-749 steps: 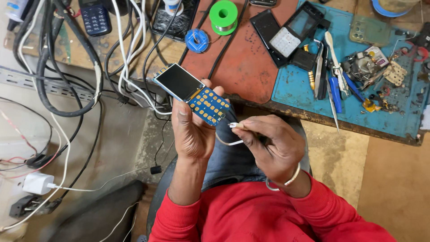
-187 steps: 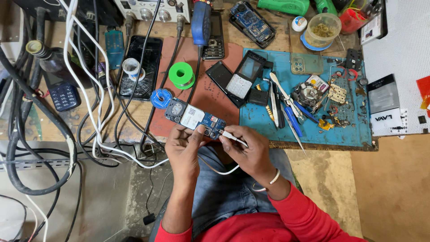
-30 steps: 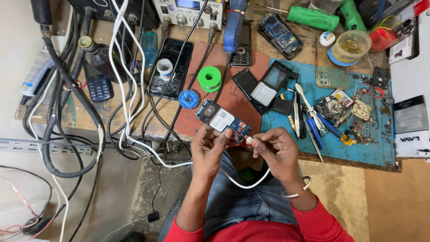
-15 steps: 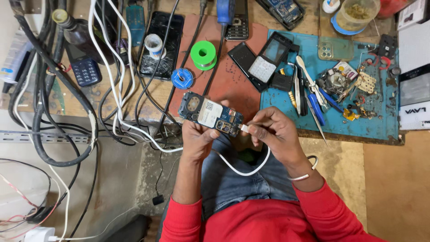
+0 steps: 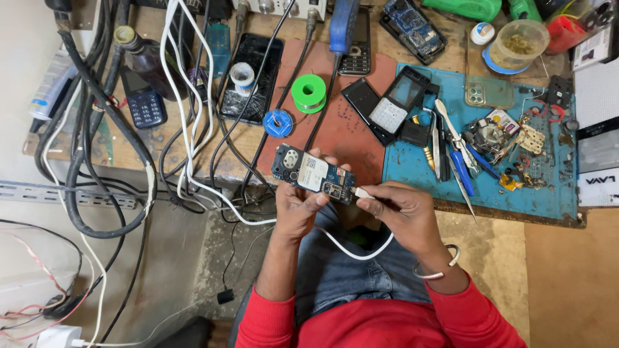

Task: The person solders components on a mobile phone motherboard using a soldering iron, then connects a charging cable to the reassembled keypad phone to test it, and uses tweezers to work on the board before reattaching the phone and testing again.

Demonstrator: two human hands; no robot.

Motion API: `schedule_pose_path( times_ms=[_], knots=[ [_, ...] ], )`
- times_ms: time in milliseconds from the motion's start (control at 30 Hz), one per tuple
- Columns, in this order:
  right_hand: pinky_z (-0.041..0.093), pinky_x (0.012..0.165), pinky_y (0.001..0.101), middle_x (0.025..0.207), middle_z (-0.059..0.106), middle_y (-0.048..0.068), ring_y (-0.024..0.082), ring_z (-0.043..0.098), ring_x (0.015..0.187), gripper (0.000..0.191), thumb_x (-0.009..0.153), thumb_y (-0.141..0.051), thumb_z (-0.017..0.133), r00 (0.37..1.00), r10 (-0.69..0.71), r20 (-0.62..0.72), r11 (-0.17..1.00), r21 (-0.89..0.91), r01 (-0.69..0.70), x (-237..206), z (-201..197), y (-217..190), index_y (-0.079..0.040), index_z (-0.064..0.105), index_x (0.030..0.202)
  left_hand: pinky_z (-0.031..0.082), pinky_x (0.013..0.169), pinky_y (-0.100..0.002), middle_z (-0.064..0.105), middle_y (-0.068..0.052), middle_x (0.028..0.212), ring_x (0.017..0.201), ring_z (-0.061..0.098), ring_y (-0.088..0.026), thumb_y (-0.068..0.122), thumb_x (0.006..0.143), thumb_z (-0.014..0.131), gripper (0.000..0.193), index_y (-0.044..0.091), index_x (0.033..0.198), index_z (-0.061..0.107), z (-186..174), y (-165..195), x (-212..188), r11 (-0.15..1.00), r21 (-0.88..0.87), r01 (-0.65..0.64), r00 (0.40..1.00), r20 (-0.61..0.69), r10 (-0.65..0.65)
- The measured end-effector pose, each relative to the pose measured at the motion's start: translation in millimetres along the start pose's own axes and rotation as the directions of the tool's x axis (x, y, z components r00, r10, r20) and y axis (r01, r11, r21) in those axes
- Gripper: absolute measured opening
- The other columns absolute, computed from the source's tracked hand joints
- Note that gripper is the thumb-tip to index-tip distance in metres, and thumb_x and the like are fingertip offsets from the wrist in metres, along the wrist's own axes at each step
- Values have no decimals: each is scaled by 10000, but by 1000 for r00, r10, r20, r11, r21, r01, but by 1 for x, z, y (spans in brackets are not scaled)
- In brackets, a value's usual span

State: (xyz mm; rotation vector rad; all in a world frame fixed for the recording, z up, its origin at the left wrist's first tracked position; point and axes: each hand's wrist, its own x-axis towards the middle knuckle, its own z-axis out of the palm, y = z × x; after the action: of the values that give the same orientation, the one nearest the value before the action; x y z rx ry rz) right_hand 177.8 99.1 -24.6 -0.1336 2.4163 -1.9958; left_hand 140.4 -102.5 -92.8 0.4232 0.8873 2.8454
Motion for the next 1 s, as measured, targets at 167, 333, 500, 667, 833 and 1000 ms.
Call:
schedule_pose_path(
  times_ms=[167,333,500,667,833,1000],
  knots=[
    [463,664,203,900,716,24,58,590,774,245,891,-74,802,993,-114,1,990,-83,114,-3,-1,-6,11,771,1118,489,1183,-567,594,-185,1446,1378,587,-441,32,897,839,770,2,1545,423,-1,0,-6,1000,15,2,1000,31,-3],
    [464,658,208,896,721,27,64,597,773,252,882,-72,809,996,-89,-18,992,-92,87,-4,-2,-6,8,774,1118,482,1193,-570,589,-194,1450,1392,571,-449,18,912,825,751,15,1545,421,0,0,-5,1000,8,3,999,36,-3],
    [478,691,209,913,722,23,60,603,800,238,903,-70,802,993,-110,-30,994,-32,109,-3,2,-1,4,769,1127,491,1194,-580,578,-199,1467,1395,578,-451,33,915,826,748,18,1548,426,3,-1,-5,999,-22,-28,999,32,29],
    [457,650,211,884,710,31,64,586,762,255,892,-65,812,992,-127,-24,986,-116,123,-2,-1,-2,5,770,1133,494,1191,-576,578,-199,1463,1396,579,-448,41,915,829,756,17,1555,428,3,0,-5,1000,25,-17,999,34,16],
    [483,674,212,936,729,45,71,620,793,262,897,-63,810,986,-167,-19,974,-158,162,0,-3,-9,8,760,1144,500,1206,-553,572,-204,1474,1406,594,-421,25,919,824,760,18,1559,415,0,-1,-5,1000,18,-20,999,46,19],
    [554,821,223,1053,735,76,96,707,944,258,936,-55,797,960,-278,-20,924,-279,262,2,-1,-17,18,714,1170,506,1181,-462,558,-237,1521,1367,610,-306,23,918,814,796,3,1597,401,-8,-2,-5,997,71,-21,1000,15,20]
  ],
)
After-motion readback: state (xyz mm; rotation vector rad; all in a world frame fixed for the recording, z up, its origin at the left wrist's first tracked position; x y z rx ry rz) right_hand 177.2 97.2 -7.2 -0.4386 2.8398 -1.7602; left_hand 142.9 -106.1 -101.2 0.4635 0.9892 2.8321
